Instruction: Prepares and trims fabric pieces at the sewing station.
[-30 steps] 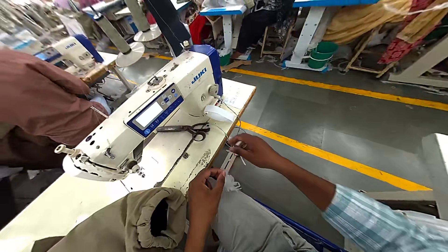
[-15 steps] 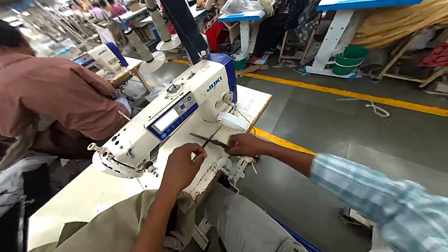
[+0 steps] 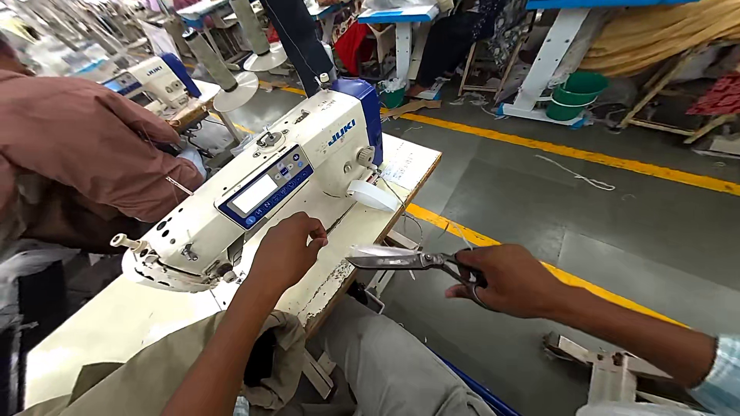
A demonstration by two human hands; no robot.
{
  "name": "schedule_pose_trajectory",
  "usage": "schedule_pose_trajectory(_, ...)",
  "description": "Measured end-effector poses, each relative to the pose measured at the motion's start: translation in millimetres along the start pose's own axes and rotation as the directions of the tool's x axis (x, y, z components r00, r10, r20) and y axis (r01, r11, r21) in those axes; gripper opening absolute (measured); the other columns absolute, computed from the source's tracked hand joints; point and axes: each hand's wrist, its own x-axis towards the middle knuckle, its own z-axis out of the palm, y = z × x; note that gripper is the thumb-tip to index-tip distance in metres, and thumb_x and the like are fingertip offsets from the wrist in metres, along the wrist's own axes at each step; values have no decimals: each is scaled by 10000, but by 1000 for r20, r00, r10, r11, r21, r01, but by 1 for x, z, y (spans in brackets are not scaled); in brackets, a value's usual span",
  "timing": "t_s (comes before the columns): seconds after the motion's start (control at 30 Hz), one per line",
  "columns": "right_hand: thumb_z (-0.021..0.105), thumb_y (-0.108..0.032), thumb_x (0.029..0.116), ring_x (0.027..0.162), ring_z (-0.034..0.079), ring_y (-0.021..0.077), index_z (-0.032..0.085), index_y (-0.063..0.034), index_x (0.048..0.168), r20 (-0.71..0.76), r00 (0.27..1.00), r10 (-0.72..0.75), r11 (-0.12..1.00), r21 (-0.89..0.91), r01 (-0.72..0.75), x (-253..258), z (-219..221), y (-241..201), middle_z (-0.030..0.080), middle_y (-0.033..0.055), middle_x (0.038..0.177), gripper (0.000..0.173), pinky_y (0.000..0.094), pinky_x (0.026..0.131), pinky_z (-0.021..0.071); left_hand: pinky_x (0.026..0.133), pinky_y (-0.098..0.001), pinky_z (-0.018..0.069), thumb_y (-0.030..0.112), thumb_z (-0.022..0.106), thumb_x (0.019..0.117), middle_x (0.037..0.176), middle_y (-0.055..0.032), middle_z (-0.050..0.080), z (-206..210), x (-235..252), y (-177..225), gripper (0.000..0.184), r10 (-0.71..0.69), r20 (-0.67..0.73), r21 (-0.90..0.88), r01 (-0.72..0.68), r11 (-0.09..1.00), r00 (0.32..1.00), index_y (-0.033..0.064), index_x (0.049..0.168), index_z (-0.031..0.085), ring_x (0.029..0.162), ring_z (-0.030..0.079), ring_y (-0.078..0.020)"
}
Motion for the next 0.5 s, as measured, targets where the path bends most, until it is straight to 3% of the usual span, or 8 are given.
schedule_pose_trajectory(0.1, 715, -663, 826, 535, 549, 79, 621, -242, 757, -99, 989, -107, 981, -171, 89, 10, -16, 0, 530, -97, 600, 437, 341, 484, 452, 822, -492, 560, 244, 682, 991, 1018, -43, 664, -1, 1, 6, 110, 22, -10, 19, -22, 1000, 1000, 159, 1025, 743, 949, 664, -222)
schedule_pose_trajectory(0.27, 726, -584, 809, 527, 546, 81, 623, -221, 771, -200, 946, -255, 935, -301, 189, 25, -32, -5, 518, -97, 602, 380, 319, 461, 430, 835, -514, 559, 234, 687, 988, 1037, -71, 665, -4, 1, 13, 118, 47, -12, 45, -47, 998, 999, 141, 1032, 746, 960, 664, -254)
schedule_pose_trajectory(0.5, 713, -573, 846, 529, 560, 124, 622, -186, 773, -162, 944, -288, 899, -385, 208, 35, -49, -12, 526, -54, 603, 403, 335, 453, 416, 833, -499, 570, 225, 689, 988, 1074, -59, 659, -3, -1, 22, 111, 62, 13, 81, -63, 995, 998, 145, 1045, 740, 970, 670, -242)
